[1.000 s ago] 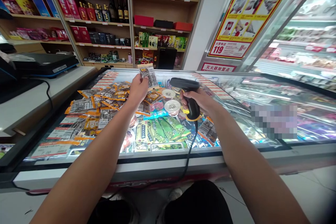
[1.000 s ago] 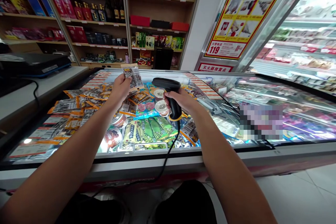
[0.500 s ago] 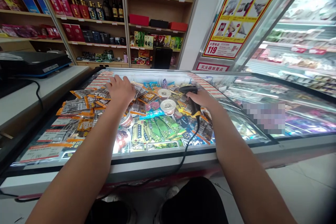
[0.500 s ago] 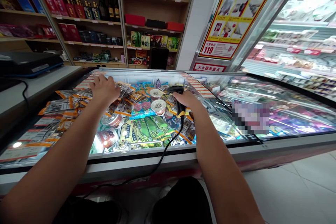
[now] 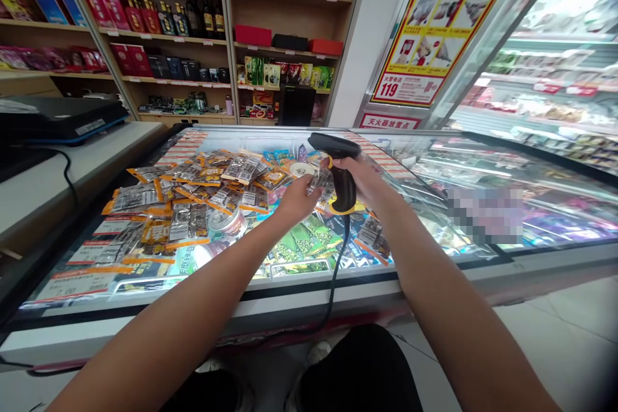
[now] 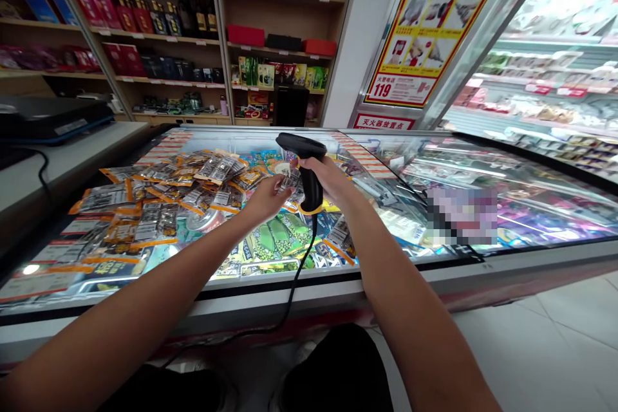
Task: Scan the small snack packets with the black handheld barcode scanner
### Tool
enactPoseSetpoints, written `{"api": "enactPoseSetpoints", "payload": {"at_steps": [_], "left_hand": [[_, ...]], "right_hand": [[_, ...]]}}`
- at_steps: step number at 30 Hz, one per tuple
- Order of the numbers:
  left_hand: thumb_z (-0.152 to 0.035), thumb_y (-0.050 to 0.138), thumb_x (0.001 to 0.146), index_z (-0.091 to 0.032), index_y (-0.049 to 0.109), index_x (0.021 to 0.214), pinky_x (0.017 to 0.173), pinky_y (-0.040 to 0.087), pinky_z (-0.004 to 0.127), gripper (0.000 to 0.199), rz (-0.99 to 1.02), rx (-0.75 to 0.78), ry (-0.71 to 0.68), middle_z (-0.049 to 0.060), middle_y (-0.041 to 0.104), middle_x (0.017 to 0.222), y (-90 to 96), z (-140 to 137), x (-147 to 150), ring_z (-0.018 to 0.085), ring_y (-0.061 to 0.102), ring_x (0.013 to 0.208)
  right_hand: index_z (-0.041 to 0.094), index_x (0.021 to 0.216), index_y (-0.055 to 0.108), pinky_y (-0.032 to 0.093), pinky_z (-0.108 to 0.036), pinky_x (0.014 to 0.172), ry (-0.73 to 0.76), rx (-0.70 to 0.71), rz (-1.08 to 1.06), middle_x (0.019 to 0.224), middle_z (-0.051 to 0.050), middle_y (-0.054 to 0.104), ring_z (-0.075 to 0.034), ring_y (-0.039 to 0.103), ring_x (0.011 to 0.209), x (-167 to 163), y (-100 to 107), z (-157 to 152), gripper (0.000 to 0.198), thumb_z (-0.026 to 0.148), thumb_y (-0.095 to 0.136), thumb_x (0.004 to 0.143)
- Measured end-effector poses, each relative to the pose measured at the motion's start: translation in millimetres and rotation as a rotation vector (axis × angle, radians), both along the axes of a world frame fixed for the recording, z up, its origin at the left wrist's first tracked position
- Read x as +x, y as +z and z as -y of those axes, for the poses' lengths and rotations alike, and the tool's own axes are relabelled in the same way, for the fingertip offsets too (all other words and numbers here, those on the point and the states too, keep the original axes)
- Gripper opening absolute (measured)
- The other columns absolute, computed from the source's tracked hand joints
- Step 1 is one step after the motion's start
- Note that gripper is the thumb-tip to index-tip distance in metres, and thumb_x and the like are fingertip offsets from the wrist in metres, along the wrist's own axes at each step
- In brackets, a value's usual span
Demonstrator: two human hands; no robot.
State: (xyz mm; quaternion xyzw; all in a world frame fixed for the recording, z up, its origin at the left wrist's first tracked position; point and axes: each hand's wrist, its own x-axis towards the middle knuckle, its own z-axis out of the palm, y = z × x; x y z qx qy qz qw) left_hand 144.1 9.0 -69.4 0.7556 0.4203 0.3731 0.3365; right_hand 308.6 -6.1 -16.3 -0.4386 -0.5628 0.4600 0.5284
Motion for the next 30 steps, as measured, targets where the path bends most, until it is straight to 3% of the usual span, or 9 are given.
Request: {"api": "enactPoseSetpoints", "payload": {"at_steps": [6, 9, 13, 16, 20, 23, 25, 27, 30], "left_hand": [[-0.024, 0.06, 0.093, -0.019, 0.058, 0.086, 0.072, 0.043, 0.031, 0.009, 0.287, 0.044, 0.167, 0.005, 0.067, 0.088, -0.3, -27.7, -19.0, 0.019, 0.06, 0.08], [-0.023, 0.061, 0.092, -0.02, 0.055, 0.081, 0.067, 0.041, 0.029, 0.013, 0.369, 0.034, 0.242, 0.001, 0.059, 0.077, 2.7, -31.7, -25.8, 0.016, 0.055, 0.071], [-0.024, 0.06, 0.092, -0.02, 0.061, 0.09, 0.064, 0.04, 0.028, 0.005, 0.424, -0.037, 0.273, 0.001, 0.059, 0.076, 7.3, -29.1, -29.2, 0.015, 0.053, 0.067], [-0.025, 0.061, 0.092, -0.02, 0.063, 0.095, 0.065, 0.04, 0.029, 0.006, 0.425, -0.044, 0.274, 0.001, 0.058, 0.076, 7.3, -27.7, -29.0, 0.016, 0.052, 0.066], [-0.025, 0.062, 0.091, -0.021, 0.059, 0.085, 0.064, 0.04, 0.029, 0.008, 0.381, -0.028, 0.299, 0.0, 0.055, 0.073, 8.1, -27.2, -27.0, 0.015, 0.05, 0.065], [-0.027, 0.059, 0.093, -0.02, 0.058, 0.089, 0.067, 0.045, 0.03, 0.008, 0.361, -0.004, 0.319, 0.003, 0.063, 0.081, 19.1, -27.7, -32.3, 0.018, 0.058, 0.072], [-0.029, 0.058, 0.094, -0.021, 0.059, 0.107, 0.075, 0.049, 0.033, 0.015, 0.369, 0.088, 0.333, 0.007, 0.07, 0.097, 32.6, -29.8, -44.2, 0.021, 0.065, 0.084], [-0.034, 0.061, 0.093, -0.023, 0.055, 0.124, 0.086, 0.051, 0.036, 0.033, 0.314, 0.211, 0.403, 0.009, 0.072, 0.104, 47.5, -33.9, -63.5, 0.024, 0.068, 0.093], [-0.038, 0.068, 0.087, -0.023, 0.055, 0.129, 0.101, 0.046, 0.047, 0.046, 0.066, 0.308, 0.605, 0.013, 0.072, 0.104, 62.0, -44.2, -98.5, 0.034, 0.065, 0.108]], "right_hand": [[0.02, 0.081, 0.069, 0.047, -0.028, 0.066, -0.103, 0.106, -0.057, 0.086, -0.003, 0.065, -0.016, 0.056, 0.073, 1.3, 6.3, 3.8, 0.014, 0.03, 0.07, 0.072], [0.019, 0.078, 0.067, 0.047, -0.031, 0.062, 0.037, 0.043, 0.022, 0.077, -0.004, 0.063, -0.017, 0.057, 0.066, 3.3, 7.6, 8.1, 0.012, 0.03, 0.068, 0.073], [0.02, 0.077, 0.064, 0.043, -0.032, 0.054, 0.233, -0.056, 0.143, 0.066, -0.004, 0.06, -0.017, 0.053, 0.057, 2.5, 7.1, 14.0, 0.014, 0.033, 0.066, 0.079], [0.021, 0.075, 0.061, 0.043, -0.031, 0.053, 0.241, -0.073, 0.157, 0.064, -0.003, 0.058, -0.017, 0.053, 0.057, 1.2, 6.9, 16.3, 0.016, 0.035, 0.068, 0.079], [0.02, 0.075, 0.063, 0.043, -0.031, 0.053, 0.217, -0.086, 0.146, 0.063, -0.003, 0.057, -0.017, 0.051, 0.055, 0.6, 6.5, 15.5, 0.017, 0.036, 0.068, 0.079], [0.02, 0.08, 0.066, 0.047, -0.031, 0.06, 0.108, -0.029, 0.103, 0.071, -0.004, 0.063, -0.018, 0.057, 0.064, 5.4, 4.2, 7.7, 0.016, 0.036, 0.068, 0.078], [0.02, 0.085, 0.068, 0.05, -0.031, 0.068, -0.064, 0.011, 0.103, 0.083, -0.006, 0.068, -0.02, 0.062, 0.075, 13.2, 2.0, -0.5, 0.02, 0.038, 0.067, 0.077], [0.02, 0.088, 0.07, 0.049, -0.032, 0.073, -0.259, -0.002, 0.21, 0.089, -0.007, 0.071, -0.023, 0.064, 0.084, 23.6, -0.1, -8.4, 0.026, 0.043, 0.064, 0.078], [0.021, 0.084, 0.071, 0.047, -0.035, 0.075, -0.464, -0.105, 0.521, 0.087, -0.008, 0.071, -0.027, 0.063, 0.087, 38.1, -3.5, -16.2, 0.028, 0.048, 0.063, 0.081]]}}
